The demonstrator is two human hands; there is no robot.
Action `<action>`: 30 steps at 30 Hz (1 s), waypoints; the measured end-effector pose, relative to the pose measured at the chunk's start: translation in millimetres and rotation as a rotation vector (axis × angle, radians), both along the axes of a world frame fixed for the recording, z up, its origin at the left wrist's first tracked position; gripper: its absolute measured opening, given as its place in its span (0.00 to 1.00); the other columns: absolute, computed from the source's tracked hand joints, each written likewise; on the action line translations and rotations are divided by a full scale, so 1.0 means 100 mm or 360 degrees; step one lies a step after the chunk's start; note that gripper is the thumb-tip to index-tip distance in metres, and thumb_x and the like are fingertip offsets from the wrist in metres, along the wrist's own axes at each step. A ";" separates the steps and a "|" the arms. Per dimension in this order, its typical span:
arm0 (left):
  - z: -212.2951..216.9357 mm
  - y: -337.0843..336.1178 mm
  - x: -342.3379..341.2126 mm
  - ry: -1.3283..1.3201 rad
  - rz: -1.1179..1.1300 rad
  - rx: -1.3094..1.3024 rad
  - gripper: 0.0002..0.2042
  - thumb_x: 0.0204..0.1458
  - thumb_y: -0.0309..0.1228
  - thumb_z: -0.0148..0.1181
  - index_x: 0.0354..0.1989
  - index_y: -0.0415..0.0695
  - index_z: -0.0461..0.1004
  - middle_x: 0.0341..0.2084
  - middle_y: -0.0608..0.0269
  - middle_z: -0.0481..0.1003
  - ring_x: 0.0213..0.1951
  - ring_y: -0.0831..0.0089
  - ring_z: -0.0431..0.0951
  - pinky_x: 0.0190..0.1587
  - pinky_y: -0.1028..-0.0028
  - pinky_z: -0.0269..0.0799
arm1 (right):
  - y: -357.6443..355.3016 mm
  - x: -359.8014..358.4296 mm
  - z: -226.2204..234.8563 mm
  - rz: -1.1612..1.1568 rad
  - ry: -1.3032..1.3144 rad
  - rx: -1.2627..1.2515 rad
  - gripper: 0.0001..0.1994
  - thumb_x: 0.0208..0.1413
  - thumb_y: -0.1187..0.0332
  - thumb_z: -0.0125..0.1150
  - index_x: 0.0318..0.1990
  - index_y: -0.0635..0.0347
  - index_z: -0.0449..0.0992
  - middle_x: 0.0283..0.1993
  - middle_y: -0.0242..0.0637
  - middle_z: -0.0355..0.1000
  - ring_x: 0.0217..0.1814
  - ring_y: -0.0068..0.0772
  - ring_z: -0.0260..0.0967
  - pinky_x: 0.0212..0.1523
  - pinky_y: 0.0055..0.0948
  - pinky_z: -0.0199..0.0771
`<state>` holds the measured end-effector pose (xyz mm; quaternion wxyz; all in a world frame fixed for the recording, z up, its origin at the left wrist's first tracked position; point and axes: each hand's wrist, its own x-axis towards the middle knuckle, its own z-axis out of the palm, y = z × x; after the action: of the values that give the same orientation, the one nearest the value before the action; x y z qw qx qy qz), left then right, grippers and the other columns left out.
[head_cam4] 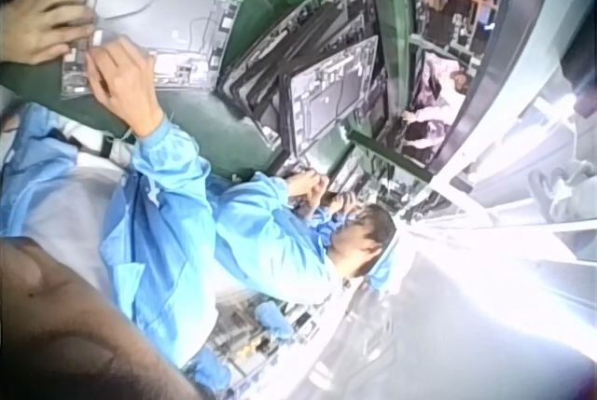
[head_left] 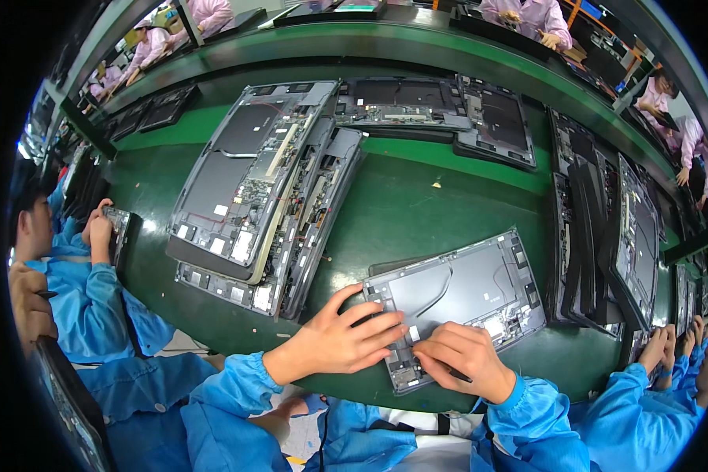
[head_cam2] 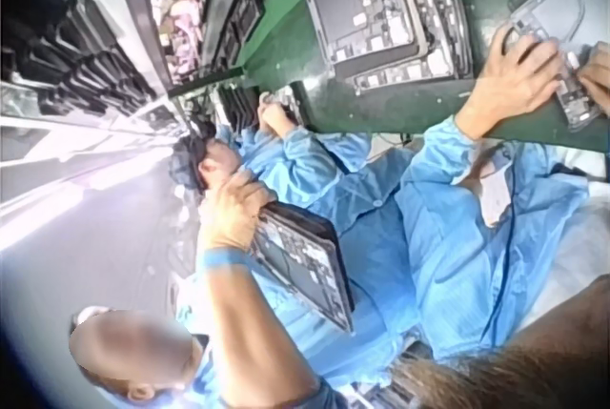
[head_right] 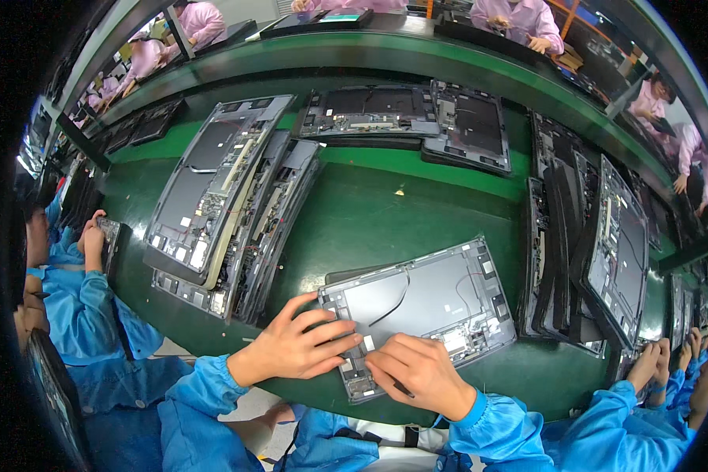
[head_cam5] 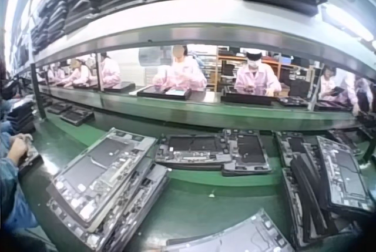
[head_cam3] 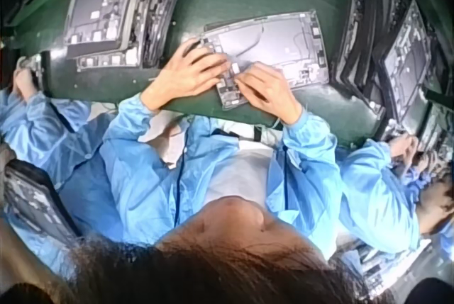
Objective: The person assembles internal components into a tablet chassis, connecting a ribbon cable and a battery. This is done using a stylus-like tool and a spudger.
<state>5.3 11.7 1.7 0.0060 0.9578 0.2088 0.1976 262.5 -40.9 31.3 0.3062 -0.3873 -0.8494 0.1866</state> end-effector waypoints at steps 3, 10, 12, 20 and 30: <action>-0.02 -0.09 0.00 -0.0172 0.0004 -0.0275 0.20 0.54 0.47 0.66 0.55 0.58 0.81 0.54 0.69 0.74 0.54 0.64 0.71 0.64 0.50 0.65 | -0.02 0.01 -0.02 -0.0030 0.0034 -0.0007 0.07 0.48 0.75 0.71 0.36 0.59 0.81 0.32 0.31 0.74 0.31 0.32 0.73 0.27 0.31 0.76; 0.09 -0.26 0.09 -0.0092 0.0067 -0.0287 0.24 0.54 0.51 0.65 0.55 0.54 0.79 0.53 0.66 0.73 0.53 0.64 0.72 0.60 0.56 0.69 | -0.02 0.03 0.04 -0.0107 -0.0074 0.0161 0.10 0.45 0.76 0.71 0.37 0.59 0.81 0.32 0.32 0.75 0.32 0.33 0.74 0.28 0.30 0.76; 0.02 -0.27 0.08 -0.0106 0.0043 -0.0271 0.24 0.52 0.51 0.67 0.54 0.54 0.80 0.53 0.66 0.74 0.51 0.64 0.73 0.58 0.57 0.70 | -0.03 0.08 0.06 -0.0154 -0.0160 0.0193 0.10 0.43 0.78 0.71 0.36 0.60 0.82 0.31 0.34 0.76 0.31 0.34 0.75 0.28 0.29 0.76; -0.05 -0.18 0.04 -0.0146 -0.0046 -0.0232 0.25 0.50 0.49 0.69 0.54 0.53 0.80 0.53 0.66 0.75 0.49 0.65 0.75 0.56 0.59 0.72 | -0.05 0.12 0.01 -0.0297 -0.0021 0.0161 0.10 0.42 0.78 0.71 0.34 0.60 0.82 0.30 0.33 0.76 0.28 0.33 0.74 0.25 0.29 0.73; -0.08 -0.26 -0.02 -0.0205 -0.0003 -0.0209 0.23 0.49 0.46 0.70 0.54 0.55 0.81 0.55 0.61 0.74 0.52 0.58 0.72 0.55 0.59 0.74 | -0.17 0.01 -0.05 -0.0552 0.0062 0.0069 0.09 0.43 0.78 0.70 0.34 0.58 0.79 0.29 0.32 0.74 0.27 0.35 0.73 0.23 0.31 0.72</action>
<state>3.8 -14.2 -5.8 0.0825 0.9408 0.2197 0.2446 263.5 -57.6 25.9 0.3585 -0.5177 -0.7675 0.1202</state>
